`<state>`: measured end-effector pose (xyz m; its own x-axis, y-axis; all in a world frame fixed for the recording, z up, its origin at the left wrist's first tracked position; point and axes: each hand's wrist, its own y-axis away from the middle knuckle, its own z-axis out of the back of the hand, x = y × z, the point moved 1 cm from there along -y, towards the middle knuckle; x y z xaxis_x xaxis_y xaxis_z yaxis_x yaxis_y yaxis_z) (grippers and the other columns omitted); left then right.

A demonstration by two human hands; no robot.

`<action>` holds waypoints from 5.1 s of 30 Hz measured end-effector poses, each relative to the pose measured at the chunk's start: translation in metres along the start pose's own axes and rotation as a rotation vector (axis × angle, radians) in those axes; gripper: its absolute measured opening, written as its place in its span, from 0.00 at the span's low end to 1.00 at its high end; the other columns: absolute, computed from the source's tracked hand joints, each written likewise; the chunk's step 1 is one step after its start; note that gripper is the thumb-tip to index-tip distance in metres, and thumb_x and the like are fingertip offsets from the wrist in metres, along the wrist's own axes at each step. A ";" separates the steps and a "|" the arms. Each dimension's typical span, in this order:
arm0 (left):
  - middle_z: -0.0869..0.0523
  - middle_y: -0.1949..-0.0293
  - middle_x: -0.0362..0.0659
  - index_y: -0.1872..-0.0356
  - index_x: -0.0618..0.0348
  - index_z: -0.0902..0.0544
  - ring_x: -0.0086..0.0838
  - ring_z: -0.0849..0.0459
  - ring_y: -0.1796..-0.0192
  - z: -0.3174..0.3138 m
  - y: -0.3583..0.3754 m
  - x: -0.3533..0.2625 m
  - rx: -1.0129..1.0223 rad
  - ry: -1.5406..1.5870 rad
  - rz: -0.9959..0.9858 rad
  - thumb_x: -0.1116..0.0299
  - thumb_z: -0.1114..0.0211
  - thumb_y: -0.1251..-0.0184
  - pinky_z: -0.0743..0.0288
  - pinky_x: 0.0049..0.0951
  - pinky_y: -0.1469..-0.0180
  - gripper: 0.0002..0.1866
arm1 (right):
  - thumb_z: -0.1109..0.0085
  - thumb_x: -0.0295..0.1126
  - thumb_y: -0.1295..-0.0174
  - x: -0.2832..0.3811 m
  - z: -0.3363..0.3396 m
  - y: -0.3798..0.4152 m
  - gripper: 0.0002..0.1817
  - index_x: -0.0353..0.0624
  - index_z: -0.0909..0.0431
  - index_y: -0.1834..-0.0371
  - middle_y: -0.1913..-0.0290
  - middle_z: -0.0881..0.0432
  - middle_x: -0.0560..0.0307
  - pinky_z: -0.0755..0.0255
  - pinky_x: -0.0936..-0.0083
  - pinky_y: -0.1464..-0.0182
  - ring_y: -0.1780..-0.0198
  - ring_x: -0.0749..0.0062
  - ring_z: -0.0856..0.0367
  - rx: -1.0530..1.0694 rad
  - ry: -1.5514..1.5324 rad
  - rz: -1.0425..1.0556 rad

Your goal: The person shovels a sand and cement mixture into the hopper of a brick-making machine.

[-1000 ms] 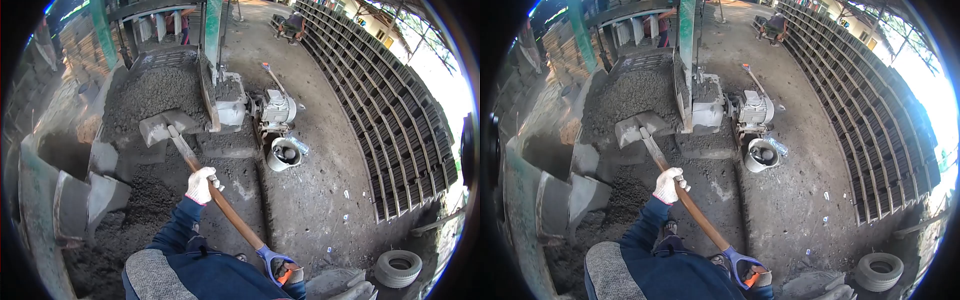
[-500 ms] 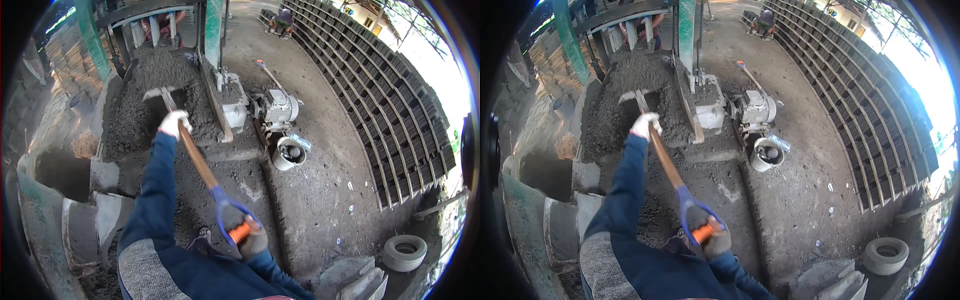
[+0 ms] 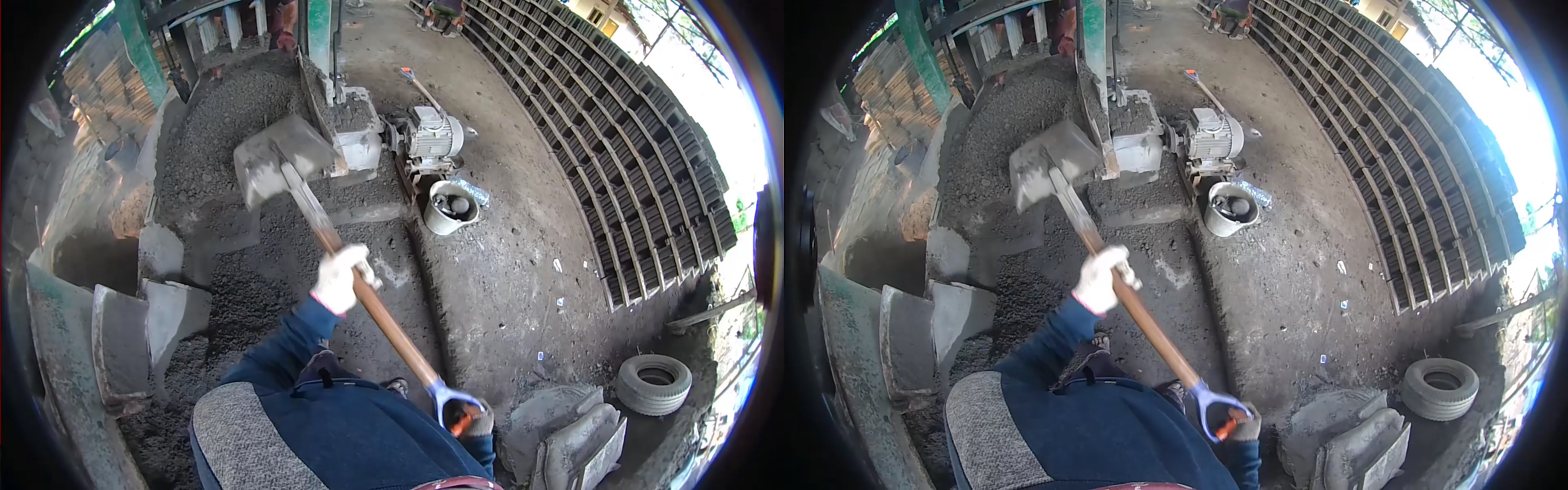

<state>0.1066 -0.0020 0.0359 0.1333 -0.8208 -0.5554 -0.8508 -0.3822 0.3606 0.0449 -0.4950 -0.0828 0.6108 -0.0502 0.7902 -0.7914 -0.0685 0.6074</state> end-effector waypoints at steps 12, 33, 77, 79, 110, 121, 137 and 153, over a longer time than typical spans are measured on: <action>0.23 0.78 0.45 0.66 0.58 0.21 0.36 0.21 0.76 0.079 -0.108 -0.080 0.012 -0.056 0.081 0.68 0.36 0.34 0.21 0.49 0.67 0.05 | 0.35 0.23 0.42 0.028 -0.171 0.039 0.04 0.38 0.19 0.65 0.72 0.18 0.57 0.24 0.72 0.69 0.72 0.72 0.20 0.019 0.027 0.044; 0.13 0.61 0.54 0.63 0.60 0.16 0.47 0.15 0.53 -0.059 -0.052 -0.107 0.608 0.278 -0.061 0.30 0.43 0.34 0.25 0.57 0.47 0.36 | 0.38 0.55 0.33 0.479 -0.187 0.104 0.29 0.33 0.21 0.54 0.63 0.19 0.53 0.22 0.75 0.66 0.66 0.70 0.18 -0.366 0.843 2.178; 0.18 0.71 0.50 0.65 0.59 0.23 0.44 0.18 0.66 0.271 -0.122 0.113 -0.548 0.559 0.180 0.67 0.38 0.30 0.18 0.52 0.53 0.07 | 0.36 0.32 0.39 0.036 -0.100 -0.322 0.06 0.45 0.20 0.61 0.68 0.18 0.56 0.21 0.55 0.59 0.64 0.57 0.18 0.371 0.139 -0.724; 0.20 0.75 0.50 0.65 0.59 0.24 0.43 0.19 0.71 0.321 -0.168 0.074 -0.554 0.475 0.061 0.68 0.39 0.29 0.18 0.52 0.59 0.06 | 0.37 0.31 0.36 0.010 -0.189 -0.306 0.05 0.45 0.20 0.60 0.70 0.20 0.56 0.21 0.54 0.59 0.66 0.57 0.18 0.439 0.014 -0.740; 0.25 0.75 0.45 0.66 0.57 0.26 0.41 0.23 0.73 0.254 -0.249 0.001 -0.559 0.619 0.428 0.63 0.38 0.34 0.22 0.54 0.59 0.10 | 0.35 0.45 0.35 0.141 -0.447 -0.195 0.16 0.43 0.19 0.67 0.73 0.19 0.54 0.25 0.64 0.66 0.74 0.61 0.21 0.850 0.891 0.891; 0.25 0.82 0.44 0.80 0.53 0.29 0.40 0.24 0.77 0.239 -0.091 0.317 -0.641 0.359 0.664 0.54 0.39 0.32 0.21 0.46 0.56 0.19 | 0.37 0.25 0.38 -0.039 -0.089 -0.104 0.12 0.39 0.20 0.51 0.64 0.20 0.54 0.18 0.58 0.67 0.66 0.58 0.17 -0.020 0.070 -0.276; 0.17 0.67 0.45 0.56 0.51 0.24 0.38 0.17 0.66 0.411 -0.133 0.228 -0.474 -0.131 0.637 0.42 0.42 0.26 0.18 0.45 0.54 0.21 | 0.38 0.26 0.37 -0.192 -0.318 -0.126 0.11 0.40 0.20 0.52 0.64 0.20 0.65 0.25 0.76 0.61 0.65 0.78 0.22 -0.085 -0.398 -0.321; 0.20 0.78 0.48 0.62 0.58 0.22 0.39 0.20 0.81 0.555 0.007 0.072 -0.994 -0.777 0.599 0.56 0.35 0.33 0.23 0.46 0.79 0.15 | 0.35 0.41 0.34 -0.410 -0.379 -0.361 0.12 0.44 0.16 0.65 0.67 0.16 0.59 0.25 0.65 0.67 0.68 0.68 0.20 0.084 -0.342 -0.517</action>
<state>-0.1718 0.1714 -0.4175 -0.7094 -0.6467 -0.2802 0.0785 -0.4675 0.8805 0.0716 -0.0721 -0.5953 0.8983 -0.3045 0.3168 -0.3957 -0.2468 0.8846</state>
